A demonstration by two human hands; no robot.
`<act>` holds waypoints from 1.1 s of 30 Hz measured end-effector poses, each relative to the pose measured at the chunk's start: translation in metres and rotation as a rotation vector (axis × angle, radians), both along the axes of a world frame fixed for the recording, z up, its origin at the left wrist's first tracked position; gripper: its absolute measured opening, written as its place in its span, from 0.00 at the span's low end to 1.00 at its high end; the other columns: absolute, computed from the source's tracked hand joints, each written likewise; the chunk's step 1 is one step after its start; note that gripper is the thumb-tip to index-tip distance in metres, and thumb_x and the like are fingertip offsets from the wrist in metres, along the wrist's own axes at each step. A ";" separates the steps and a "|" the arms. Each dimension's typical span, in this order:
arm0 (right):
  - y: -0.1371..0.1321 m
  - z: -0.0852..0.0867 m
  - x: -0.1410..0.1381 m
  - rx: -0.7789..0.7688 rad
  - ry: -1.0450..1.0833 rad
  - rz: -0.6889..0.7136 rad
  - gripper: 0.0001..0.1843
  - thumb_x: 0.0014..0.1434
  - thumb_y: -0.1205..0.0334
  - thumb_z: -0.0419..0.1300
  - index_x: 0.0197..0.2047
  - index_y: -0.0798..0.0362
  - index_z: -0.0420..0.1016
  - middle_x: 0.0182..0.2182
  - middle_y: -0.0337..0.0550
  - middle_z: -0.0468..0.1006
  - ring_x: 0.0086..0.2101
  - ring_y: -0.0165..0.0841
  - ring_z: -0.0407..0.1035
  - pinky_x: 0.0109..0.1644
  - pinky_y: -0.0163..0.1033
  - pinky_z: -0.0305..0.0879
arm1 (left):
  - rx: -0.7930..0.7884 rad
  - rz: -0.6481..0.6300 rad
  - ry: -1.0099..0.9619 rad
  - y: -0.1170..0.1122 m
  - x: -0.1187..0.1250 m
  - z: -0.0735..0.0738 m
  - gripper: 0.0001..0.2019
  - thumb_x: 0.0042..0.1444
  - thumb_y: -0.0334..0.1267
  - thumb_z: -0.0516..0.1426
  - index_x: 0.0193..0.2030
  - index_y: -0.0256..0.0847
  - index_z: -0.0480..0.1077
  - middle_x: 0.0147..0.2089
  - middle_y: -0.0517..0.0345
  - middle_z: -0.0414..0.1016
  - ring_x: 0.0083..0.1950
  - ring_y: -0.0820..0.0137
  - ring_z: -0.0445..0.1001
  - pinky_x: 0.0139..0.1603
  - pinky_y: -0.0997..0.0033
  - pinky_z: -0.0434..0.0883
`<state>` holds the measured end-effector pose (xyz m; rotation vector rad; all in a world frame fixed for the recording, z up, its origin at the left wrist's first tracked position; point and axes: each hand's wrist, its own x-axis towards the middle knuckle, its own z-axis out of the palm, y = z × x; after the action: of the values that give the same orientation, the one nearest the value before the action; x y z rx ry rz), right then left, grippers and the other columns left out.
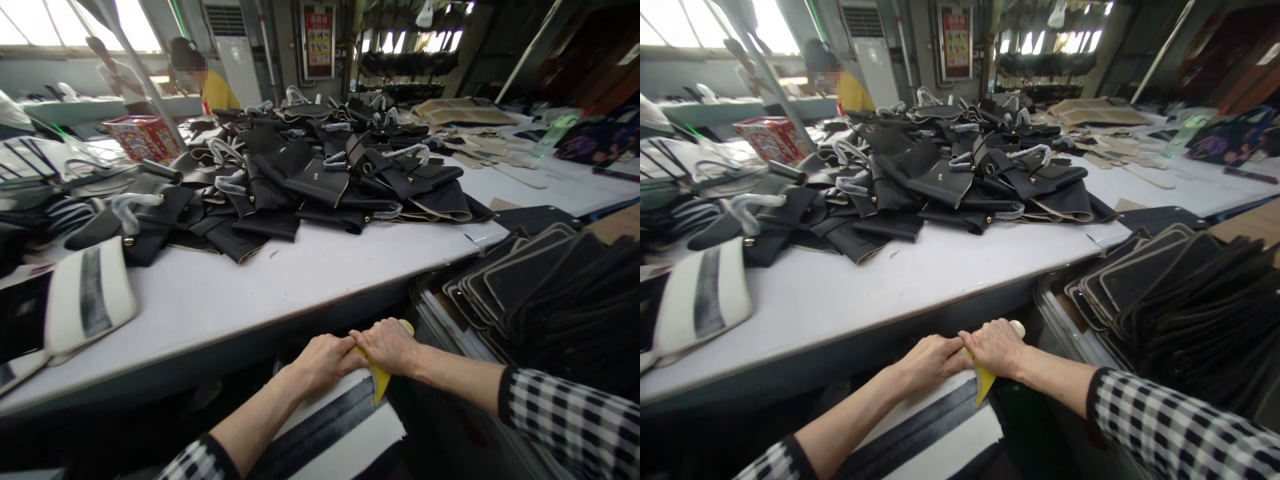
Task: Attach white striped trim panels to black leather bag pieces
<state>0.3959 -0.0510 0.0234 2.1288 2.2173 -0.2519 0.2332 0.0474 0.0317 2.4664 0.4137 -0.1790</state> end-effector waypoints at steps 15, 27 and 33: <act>0.019 -0.004 0.018 0.113 0.117 -0.132 0.40 0.70 0.45 0.35 0.19 0.52 0.74 0.21 0.48 0.79 0.24 0.34 0.72 0.27 0.38 0.47 | -0.412 0.628 -0.119 0.048 -0.173 0.025 0.30 0.63 0.62 0.45 0.58 0.44 0.72 0.60 0.55 0.73 0.63 0.58 0.69 0.66 0.62 0.61; 0.012 -0.012 0.010 0.082 0.452 -0.340 0.38 0.66 0.37 0.38 0.12 0.52 0.54 0.14 0.41 0.64 0.18 0.29 0.57 0.27 0.39 0.43 | -0.427 1.012 -0.317 0.016 -0.224 0.013 0.27 0.57 0.60 0.54 0.52 0.42 0.74 0.49 0.53 0.79 0.53 0.55 0.73 0.58 0.58 0.67; 0.015 -0.005 0.030 -0.049 0.744 -0.486 0.38 0.60 0.28 0.41 0.14 0.50 0.52 0.14 0.37 0.55 0.19 0.29 0.52 0.25 0.37 0.45 | -0.324 0.755 -0.321 0.017 -0.163 0.049 0.16 0.62 0.51 0.53 0.43 0.44 0.77 0.40 0.60 0.79 0.41 0.66 0.74 0.42 0.73 0.68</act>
<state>0.4256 -0.0359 0.0181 2.8343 1.8422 -1.2871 0.0699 0.0646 0.0809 1.8302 1.0356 0.4232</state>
